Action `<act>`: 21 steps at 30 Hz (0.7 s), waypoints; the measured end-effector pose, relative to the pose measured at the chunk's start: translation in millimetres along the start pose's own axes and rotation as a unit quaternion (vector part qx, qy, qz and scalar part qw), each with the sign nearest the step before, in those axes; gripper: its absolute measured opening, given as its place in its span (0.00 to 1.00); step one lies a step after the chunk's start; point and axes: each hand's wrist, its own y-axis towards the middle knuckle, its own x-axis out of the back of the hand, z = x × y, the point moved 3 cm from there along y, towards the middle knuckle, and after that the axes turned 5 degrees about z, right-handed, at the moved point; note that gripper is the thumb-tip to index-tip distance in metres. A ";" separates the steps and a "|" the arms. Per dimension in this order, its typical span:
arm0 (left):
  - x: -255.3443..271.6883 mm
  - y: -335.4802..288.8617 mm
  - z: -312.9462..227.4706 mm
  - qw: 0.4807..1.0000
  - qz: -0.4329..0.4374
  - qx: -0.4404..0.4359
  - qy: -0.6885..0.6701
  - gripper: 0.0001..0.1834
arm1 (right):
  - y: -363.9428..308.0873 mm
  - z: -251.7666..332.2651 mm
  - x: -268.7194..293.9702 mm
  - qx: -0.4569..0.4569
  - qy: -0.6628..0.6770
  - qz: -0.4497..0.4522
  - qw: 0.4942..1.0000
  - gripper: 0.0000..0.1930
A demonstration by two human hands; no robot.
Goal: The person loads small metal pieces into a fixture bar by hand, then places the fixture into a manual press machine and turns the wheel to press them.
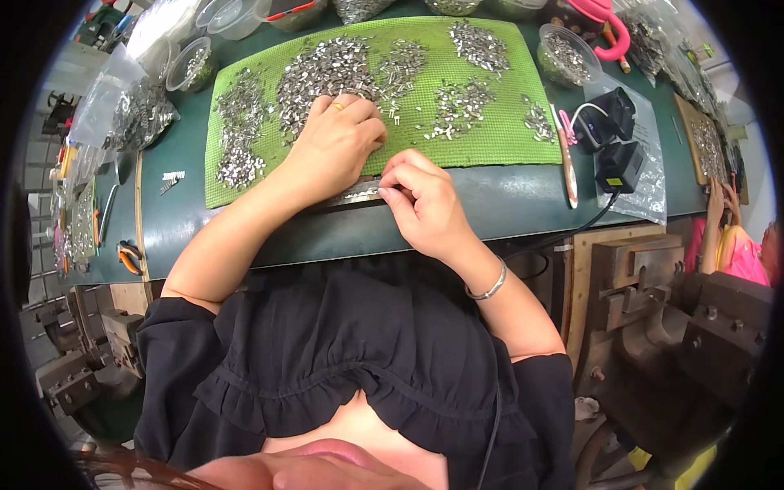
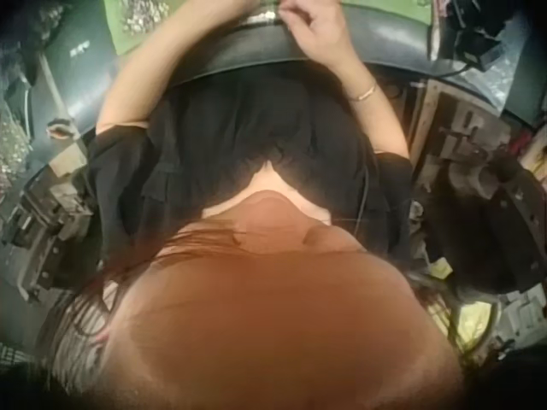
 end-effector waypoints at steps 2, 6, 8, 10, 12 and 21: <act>4.3 -5.2 2.6 0.998 -0.008 0.026 -0.049 0.02 | 1.4 0.4 -1.4 0.035 -0.031 -0.004 0.999 0.03; 24.7 -26.4 0.6 0.980 -0.030 0.079 -0.177 0.05 | 2.2 -0.3 -2.3 0.056 -0.072 -0.008 0.996 0.03; 34.0 -43.0 -1.8 0.976 -0.020 0.110 -0.189 0.07 | 3.7 0.8 -3.9 0.059 -0.075 0.000 0.995 0.04; 32.6 -55.3 -5.2 0.944 -0.007 0.151 -0.292 0.06 | 4.4 2.4 -5.1 0.073 -0.092 -0.001 0.993 0.04; 31.8 -61.0 -9.9 0.924 0.011 0.186 -0.333 0.05 | 5.1 4.8 -4.5 0.085 -0.109 -0.003 0.990 0.04; 7.8 -63.5 -19.7 0.945 -0.047 0.146 -0.288 0.03 | 8.9 -6.2 3.0 -0.070 0.009 0.034 0.997 0.03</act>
